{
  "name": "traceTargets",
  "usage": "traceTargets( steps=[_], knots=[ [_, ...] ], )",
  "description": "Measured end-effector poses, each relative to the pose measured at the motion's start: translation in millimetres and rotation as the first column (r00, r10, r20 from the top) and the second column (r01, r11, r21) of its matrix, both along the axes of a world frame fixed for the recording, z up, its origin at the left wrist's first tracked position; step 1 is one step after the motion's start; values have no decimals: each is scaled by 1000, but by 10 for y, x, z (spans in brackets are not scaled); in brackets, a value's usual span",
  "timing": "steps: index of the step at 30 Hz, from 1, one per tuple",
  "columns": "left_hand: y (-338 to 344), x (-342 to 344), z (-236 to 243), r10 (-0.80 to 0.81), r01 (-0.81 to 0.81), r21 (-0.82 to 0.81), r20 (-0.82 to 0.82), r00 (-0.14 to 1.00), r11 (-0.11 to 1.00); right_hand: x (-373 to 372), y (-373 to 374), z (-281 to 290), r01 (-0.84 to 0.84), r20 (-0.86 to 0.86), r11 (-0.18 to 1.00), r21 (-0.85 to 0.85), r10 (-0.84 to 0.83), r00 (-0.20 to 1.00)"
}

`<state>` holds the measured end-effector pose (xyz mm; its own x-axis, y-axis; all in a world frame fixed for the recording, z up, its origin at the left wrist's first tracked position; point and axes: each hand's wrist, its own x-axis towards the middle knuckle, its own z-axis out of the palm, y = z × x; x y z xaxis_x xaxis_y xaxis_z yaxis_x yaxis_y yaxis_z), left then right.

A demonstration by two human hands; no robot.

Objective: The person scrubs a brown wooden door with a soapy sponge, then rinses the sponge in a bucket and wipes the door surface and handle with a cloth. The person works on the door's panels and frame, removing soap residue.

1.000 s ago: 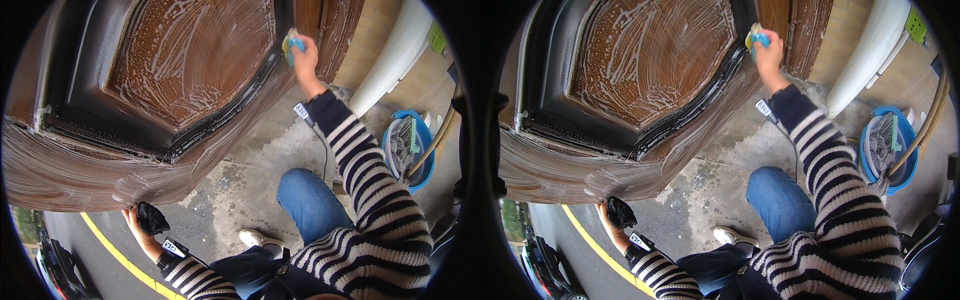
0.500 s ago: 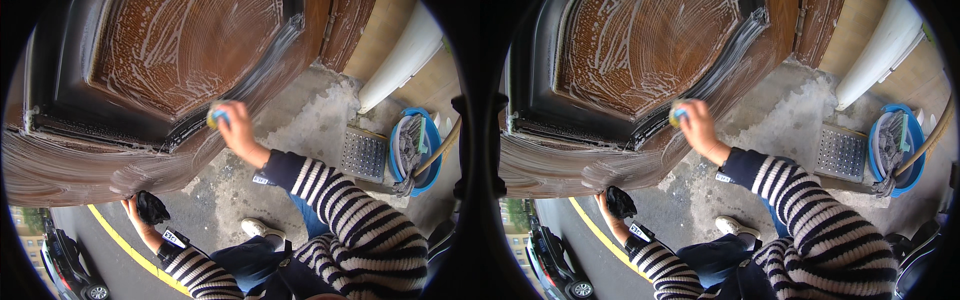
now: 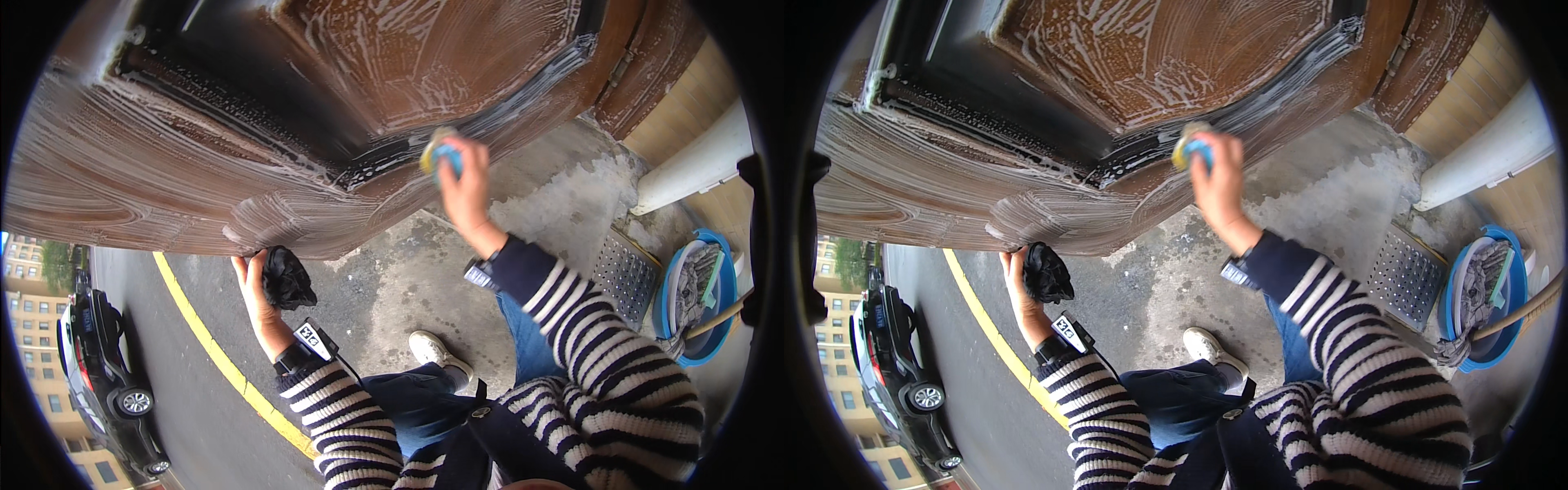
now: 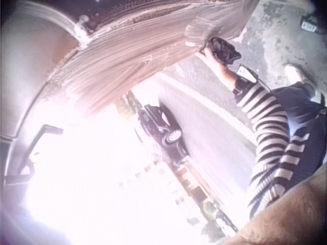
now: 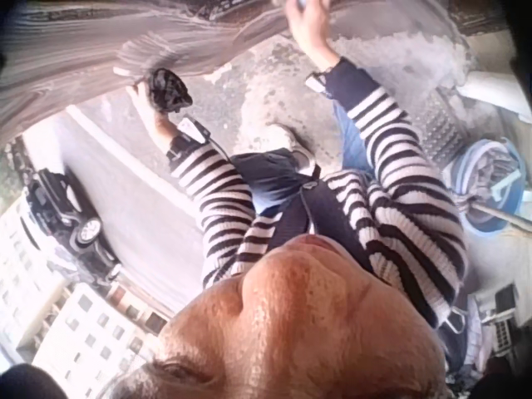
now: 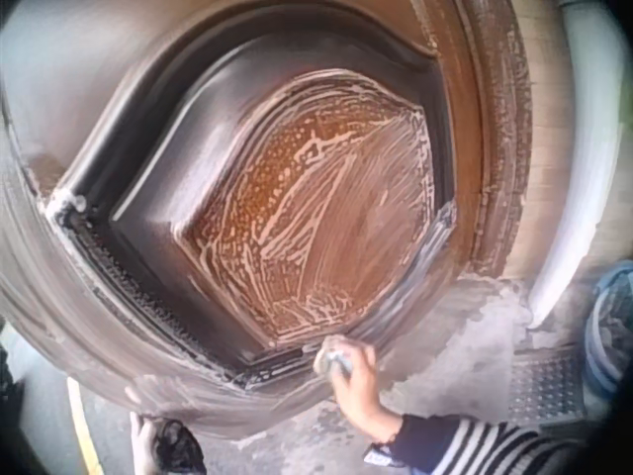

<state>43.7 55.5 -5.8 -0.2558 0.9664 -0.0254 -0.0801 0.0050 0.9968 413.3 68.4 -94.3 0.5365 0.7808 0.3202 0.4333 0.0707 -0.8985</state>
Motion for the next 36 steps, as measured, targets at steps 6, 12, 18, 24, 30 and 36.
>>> traceTargets(
  steps=[6, 12, 18, 24, 30, 36],
  knots=[
    [-38, 23, -9, 18, -18, -21, 7, 1000, 1000, -1053, -27, 191, -280, 157, 905, 321, 241, 958],
    [-29, 7, -37, 35, -35, 1, 4, 999, 999, -1044, -48, 218, -274, 253, 907, 320, 197, 947],
    [-18, -2, -32, 5, -5, 27, -6, 1000, 1000, -534, -51, 151, -239, 427, 947, 214, 130, 895],
    [17, 1, -64, 0, 0, 57, 0, 1000, 998, 484, -197, 607, -50, 379, 910, 412, -122, 917],
    [-34, 32, -8, 17, -17, 2, 31, 999, 1000, 481, 265, 1140, -184, 572, 858, 480, -146, 807],
    [-9, 2, -76, 48, -48, -2, 5, 999, 999, 436, 235, 1153, -487, 796, 698, 525, -199, 572]
  ],
)
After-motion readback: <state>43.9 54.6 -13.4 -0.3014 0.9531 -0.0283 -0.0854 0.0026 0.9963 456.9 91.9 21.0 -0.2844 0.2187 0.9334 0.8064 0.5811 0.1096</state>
